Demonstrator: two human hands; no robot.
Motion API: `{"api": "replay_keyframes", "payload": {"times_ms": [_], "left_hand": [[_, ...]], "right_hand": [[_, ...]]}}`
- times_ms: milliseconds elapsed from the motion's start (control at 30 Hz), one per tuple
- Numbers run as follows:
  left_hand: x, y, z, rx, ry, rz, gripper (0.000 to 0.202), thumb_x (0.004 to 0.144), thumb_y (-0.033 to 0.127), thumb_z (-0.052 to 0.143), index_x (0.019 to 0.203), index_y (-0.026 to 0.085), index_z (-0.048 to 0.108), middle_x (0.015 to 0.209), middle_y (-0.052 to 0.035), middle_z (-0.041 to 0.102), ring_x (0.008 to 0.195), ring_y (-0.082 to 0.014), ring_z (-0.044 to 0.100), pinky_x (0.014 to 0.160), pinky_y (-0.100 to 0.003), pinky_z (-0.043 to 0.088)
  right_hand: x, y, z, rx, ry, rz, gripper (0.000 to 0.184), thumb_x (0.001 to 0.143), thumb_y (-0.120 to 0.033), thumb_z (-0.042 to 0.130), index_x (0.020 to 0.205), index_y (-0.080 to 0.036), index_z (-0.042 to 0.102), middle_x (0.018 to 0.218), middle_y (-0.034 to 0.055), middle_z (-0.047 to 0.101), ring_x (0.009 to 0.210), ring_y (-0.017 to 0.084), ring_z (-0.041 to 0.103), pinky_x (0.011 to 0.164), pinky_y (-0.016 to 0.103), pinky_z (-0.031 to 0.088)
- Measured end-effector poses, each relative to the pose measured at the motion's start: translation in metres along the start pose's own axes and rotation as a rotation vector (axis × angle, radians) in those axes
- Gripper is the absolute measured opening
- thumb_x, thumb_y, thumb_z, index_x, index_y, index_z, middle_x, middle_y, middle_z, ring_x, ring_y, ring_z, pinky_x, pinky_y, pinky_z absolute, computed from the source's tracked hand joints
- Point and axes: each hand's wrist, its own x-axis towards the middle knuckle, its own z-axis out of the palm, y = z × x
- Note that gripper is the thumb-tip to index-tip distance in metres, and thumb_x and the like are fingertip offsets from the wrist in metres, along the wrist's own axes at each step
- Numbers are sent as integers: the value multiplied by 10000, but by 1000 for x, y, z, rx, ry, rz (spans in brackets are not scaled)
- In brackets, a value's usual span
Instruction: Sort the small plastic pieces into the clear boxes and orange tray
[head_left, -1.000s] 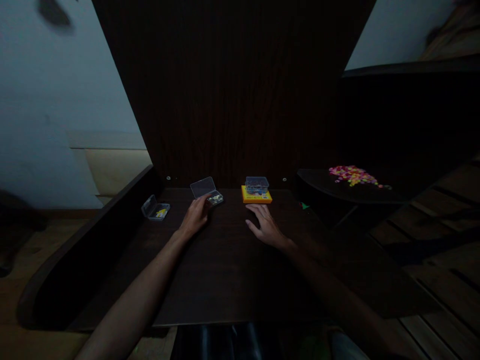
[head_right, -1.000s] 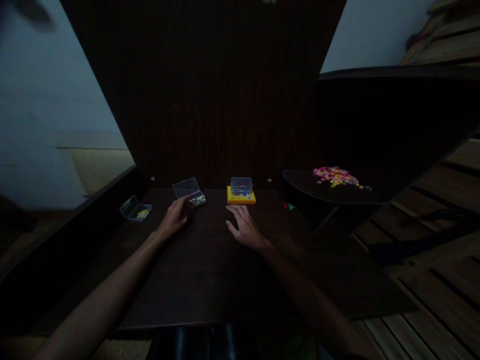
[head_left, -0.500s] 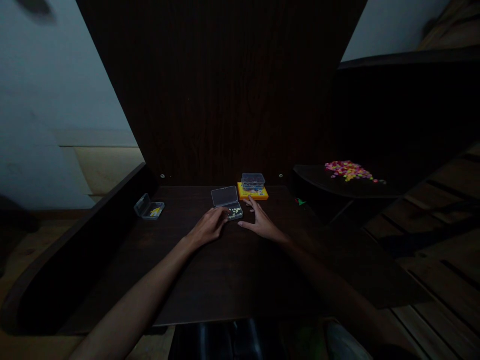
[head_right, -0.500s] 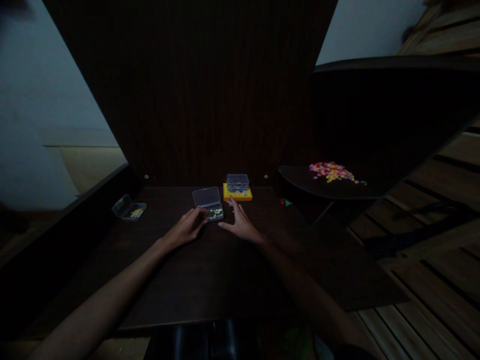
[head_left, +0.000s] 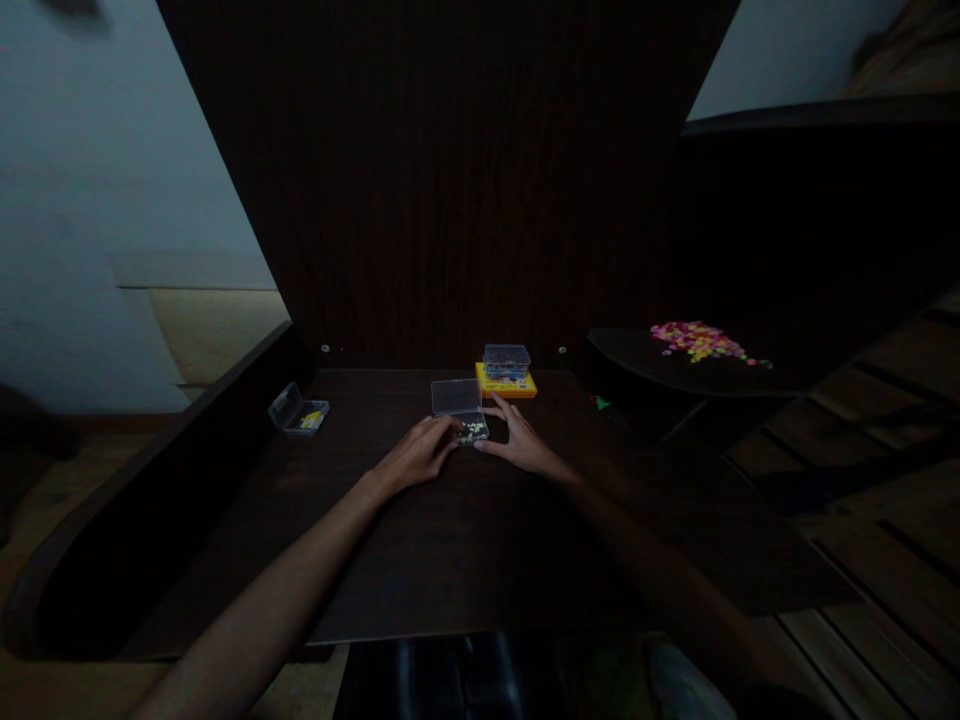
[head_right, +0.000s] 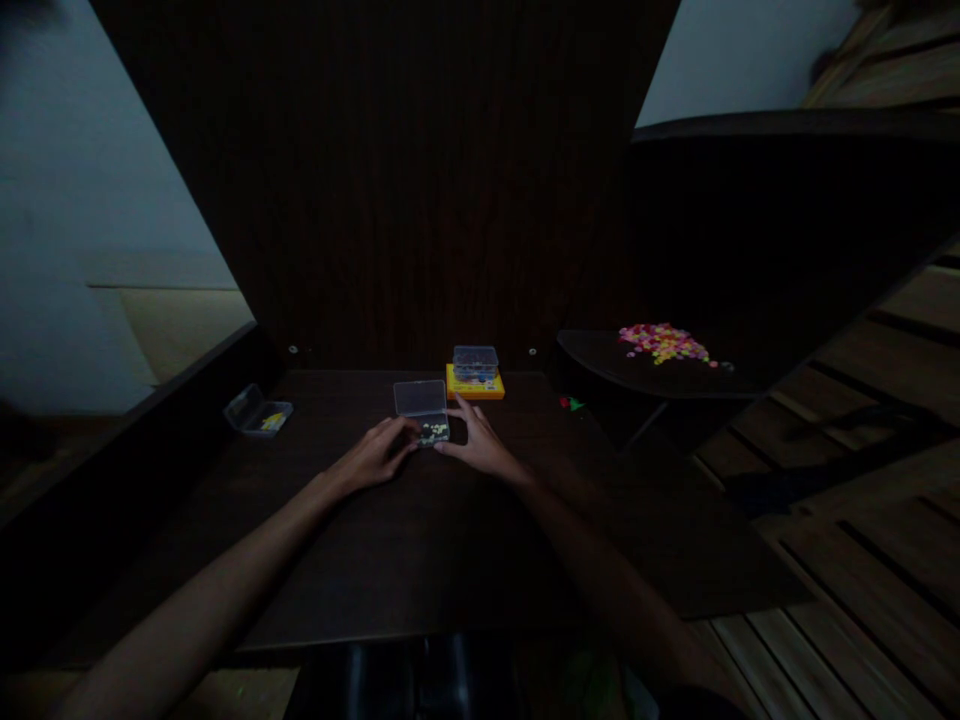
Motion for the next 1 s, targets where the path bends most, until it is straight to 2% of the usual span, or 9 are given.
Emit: {"api": "replay_keyframes", "payload": {"times_ms": [233, 333, 433, 567, 667, 733, 800, 900, 1000], "left_hand": [[0, -2, 1, 31, -20, 7, 286, 878, 187, 506, 1162, 208, 496, 1001, -61, 653, 955, -213, 600, 879, -367, 480], [0, -2, 0, 104, 18, 13, 350, 850, 204, 542, 1196, 207, 491, 1060, -69, 645, 1000, -230, 586, 950, -410, 435], [1, -2, -4, 180, 96, -11, 415, 811, 301, 626, 1192, 196, 501, 1128, -94, 607, 1059, -263, 556, 979, -444, 404], [2, -5, -11, 210, 261, -84, 677, 720, 464, 733, 1273, 189, 457, 1206, -129, 533, 1135, -303, 510, 986, -463, 400], [3, -11, -11, 198, 347, -124, 969, 619, 553, 792, 1395, 191, 337, 1340, -166, 443, 1238, -340, 443, 1022, -488, 372], [3, -15, -10, 172, 332, -157, 1133, 572, 584, 810, 1459, 191, 225, 1417, -191, 385, 1285, -363, 404, 1037, -513, 353], [2, -18, -7, 123, 269, -203, 1224, 570, 580, 812, 1497, 195, 113, 1439, -205, 383, 1302, -377, 391, 1043, -541, 335], [2, -21, -5, 40, 180, -242, 1231, 626, 537, 798, 1514, 216, 7, 1401, -193, 462, 1310, -376, 397, 1058, -571, 297], [2, -21, -5, 3, 171, -243, 1214, 636, 506, 802, 1517, 223, 16, 1353, -170, 518, 1303, -362, 420, 1071, -573, 279]], "right_hand": [[1, 2, 0, -6, -22, -30, 895, 783, -398, 721, 1511, -265, 217, 1334, 98, 588, 1304, 284, 418, 1074, 545, 311], [2, 4, 1, -19, -19, -36, 916, 776, -393, 728, 1517, -272, 205, 1333, 91, 590, 1298, 295, 417, 1068, 550, 311], [2, 4, 1, -32, -15, -28, 947, 776, -387, 728, 1530, -276, 166, 1324, 82, 598, 1285, 300, 421, 1063, 555, 316], [3, 5, 0, -39, -36, -43, 972, 790, -389, 716, 1542, -296, 108, 1307, 79, 609, 1198, 300, 483, 1035, 565, 346], [3, 5, -1, -43, -43, -45, 956, 793, -376, 718, 1542, -289, 130, 1303, 88, 608, 1158, 291, 504, 1028, 552, 362], [3, 4, -1, -44, -47, -44, 916, 796, -362, 717, 1534, -282, 180, 1307, 93, 602, 1141, 280, 512, 1024, 533, 376], [3, 2, -3, -43, -46, -44, 876, 797, -352, 717, 1521, -279, 229, 1313, 95, 597, 1142, 273, 512, 1021, 520, 383], [1, -2, -4, -36, -32, -47, 848, 786, -353, 725, 1500, -278, 275, 1310, 96, 601, 1179, 281, 499, 1029, 528, 372], [1, -4, -4, -29, -22, -53, 855, 777, -354, 735, 1495, -280, 275, 1305, 93, 604, 1232, 287, 477, 1045, 528, 352]]}}
